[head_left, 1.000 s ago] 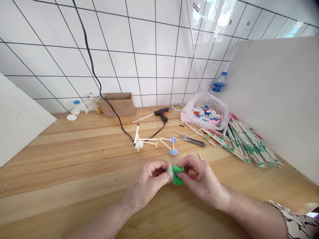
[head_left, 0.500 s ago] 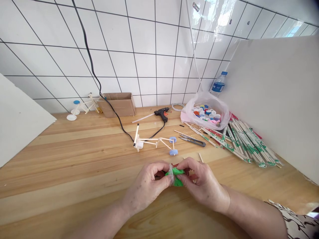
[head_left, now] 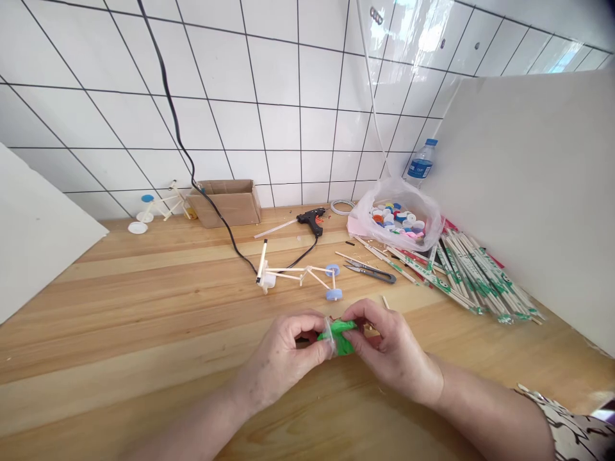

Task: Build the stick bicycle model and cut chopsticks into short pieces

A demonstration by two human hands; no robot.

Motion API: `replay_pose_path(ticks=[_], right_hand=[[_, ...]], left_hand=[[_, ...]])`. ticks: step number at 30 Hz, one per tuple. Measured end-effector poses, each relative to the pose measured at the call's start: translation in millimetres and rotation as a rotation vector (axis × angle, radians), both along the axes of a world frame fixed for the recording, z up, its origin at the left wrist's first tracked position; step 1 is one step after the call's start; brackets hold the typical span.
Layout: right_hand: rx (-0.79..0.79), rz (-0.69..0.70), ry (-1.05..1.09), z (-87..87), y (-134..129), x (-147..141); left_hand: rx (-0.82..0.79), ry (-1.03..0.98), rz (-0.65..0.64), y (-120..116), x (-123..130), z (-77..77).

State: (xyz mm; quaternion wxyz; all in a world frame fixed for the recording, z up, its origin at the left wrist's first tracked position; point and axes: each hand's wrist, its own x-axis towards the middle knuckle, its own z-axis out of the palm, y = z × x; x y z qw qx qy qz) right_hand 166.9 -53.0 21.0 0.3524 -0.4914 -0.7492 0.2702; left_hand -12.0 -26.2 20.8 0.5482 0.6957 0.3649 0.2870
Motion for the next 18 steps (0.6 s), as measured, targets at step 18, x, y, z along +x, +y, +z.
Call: replay_pose_path(ticks=[18], right_hand=[[-0.030, 0.045, 0.009, 1.0, 2.5, 1.7]], left_hand=[[-0.053, -0.042, -0.011, -3.0, -1.3, 2.9]])
